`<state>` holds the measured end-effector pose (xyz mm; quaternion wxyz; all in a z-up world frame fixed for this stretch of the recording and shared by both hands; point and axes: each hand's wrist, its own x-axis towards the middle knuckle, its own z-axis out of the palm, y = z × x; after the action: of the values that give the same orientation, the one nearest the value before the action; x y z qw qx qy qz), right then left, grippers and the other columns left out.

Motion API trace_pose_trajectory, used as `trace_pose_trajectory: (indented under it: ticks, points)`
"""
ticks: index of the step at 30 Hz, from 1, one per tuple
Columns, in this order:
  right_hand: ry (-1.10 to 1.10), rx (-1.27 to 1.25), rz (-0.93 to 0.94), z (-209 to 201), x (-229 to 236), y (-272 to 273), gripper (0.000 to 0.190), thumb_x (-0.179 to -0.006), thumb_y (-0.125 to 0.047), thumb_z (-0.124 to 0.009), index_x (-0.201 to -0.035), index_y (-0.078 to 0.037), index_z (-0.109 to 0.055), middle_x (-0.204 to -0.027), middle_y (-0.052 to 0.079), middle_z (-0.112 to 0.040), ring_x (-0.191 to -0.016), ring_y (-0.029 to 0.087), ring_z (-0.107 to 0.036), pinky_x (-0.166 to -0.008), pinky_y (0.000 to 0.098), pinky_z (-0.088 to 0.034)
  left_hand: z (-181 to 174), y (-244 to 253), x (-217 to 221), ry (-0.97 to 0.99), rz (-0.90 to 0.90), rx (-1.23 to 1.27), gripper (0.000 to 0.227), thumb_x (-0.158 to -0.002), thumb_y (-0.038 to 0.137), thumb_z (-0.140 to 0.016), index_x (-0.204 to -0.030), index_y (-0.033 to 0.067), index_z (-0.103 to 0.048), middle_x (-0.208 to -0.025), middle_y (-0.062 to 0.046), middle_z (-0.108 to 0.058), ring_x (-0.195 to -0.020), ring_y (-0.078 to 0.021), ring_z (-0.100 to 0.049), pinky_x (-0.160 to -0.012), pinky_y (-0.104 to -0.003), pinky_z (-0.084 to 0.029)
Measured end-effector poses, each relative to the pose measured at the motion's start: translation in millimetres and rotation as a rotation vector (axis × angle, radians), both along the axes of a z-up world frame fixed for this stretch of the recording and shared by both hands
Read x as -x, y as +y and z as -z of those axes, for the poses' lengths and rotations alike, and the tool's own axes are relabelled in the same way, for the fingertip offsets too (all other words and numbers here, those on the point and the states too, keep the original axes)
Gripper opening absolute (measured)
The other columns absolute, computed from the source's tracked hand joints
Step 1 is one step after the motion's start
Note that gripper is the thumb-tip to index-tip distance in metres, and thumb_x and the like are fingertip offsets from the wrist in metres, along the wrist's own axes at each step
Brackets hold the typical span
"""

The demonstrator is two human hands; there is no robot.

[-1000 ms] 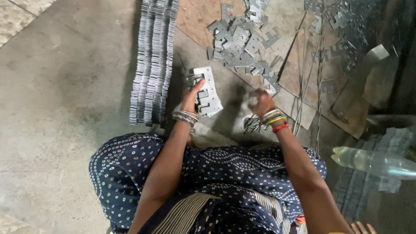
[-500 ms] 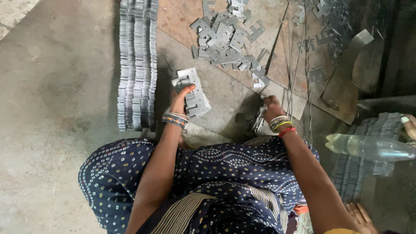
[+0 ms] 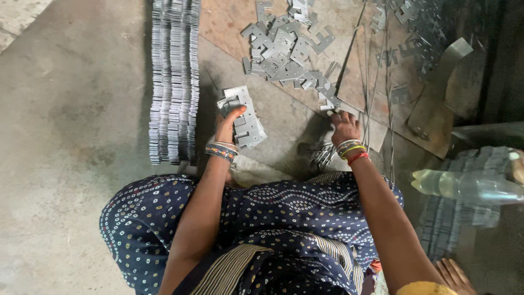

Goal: The person sits on the floor and repeatedly picks up small metal brackets from a pile, aligns them, and stacks them into neat columns. The person also uses a long metal rod to sweep and gather scattered brackets into a central pile before continuing to stack them.

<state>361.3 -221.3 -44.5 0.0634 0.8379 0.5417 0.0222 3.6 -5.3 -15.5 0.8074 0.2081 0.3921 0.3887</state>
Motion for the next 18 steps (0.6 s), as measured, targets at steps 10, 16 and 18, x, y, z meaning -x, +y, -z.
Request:
trace_pose_trajectory:
  ticks: [10, 16, 18]
  points:
    - [0.115, 0.167, 0.080, -13, 37, -7, 0.050, -0.078, -0.010, -0.061, -0.128, -0.007, -0.067, -0.130, 0.019, -0.062, -0.119, 0.041, -0.060, -0.099, 0.0511, -0.048, 1, -3, 2, 0.013, 0.013, 0.001, 0.035, -0.073, 0.021, -0.083, -0.103, 0.0082, -0.071, -0.090, -0.001, -0.071, -0.076, -0.0150, -0.067, -0.068, -0.033, -0.056]
    - [0.084, 0.094, -0.039, -19, 51, -10, 0.050, -0.073, -0.011, -0.063, -0.123, -0.007, -0.070, -0.123, 0.021, -0.066, -0.110, 0.042, -0.065, -0.092, 0.0513, -0.052, 2, 1, 0, -0.037, 0.015, -0.047, 0.032, -0.075, 0.019, -0.083, -0.103, 0.0080, -0.071, -0.090, -0.001, -0.070, -0.077, -0.0150, -0.067, -0.069, -0.033, -0.056]
    - [0.179, 0.162, 0.247, -20, 44, -24, 0.047, -0.076, -0.013, -0.064, -0.122, -0.009, -0.070, -0.123, 0.021, -0.067, -0.111, 0.042, -0.065, -0.093, 0.0503, -0.053, 5, -2, 3, 0.002, 0.019, -0.027, 0.032, -0.076, 0.020, -0.082, -0.104, 0.0072, -0.072, -0.090, -0.001, -0.071, -0.077, -0.0146, -0.067, -0.069, -0.033, -0.056]
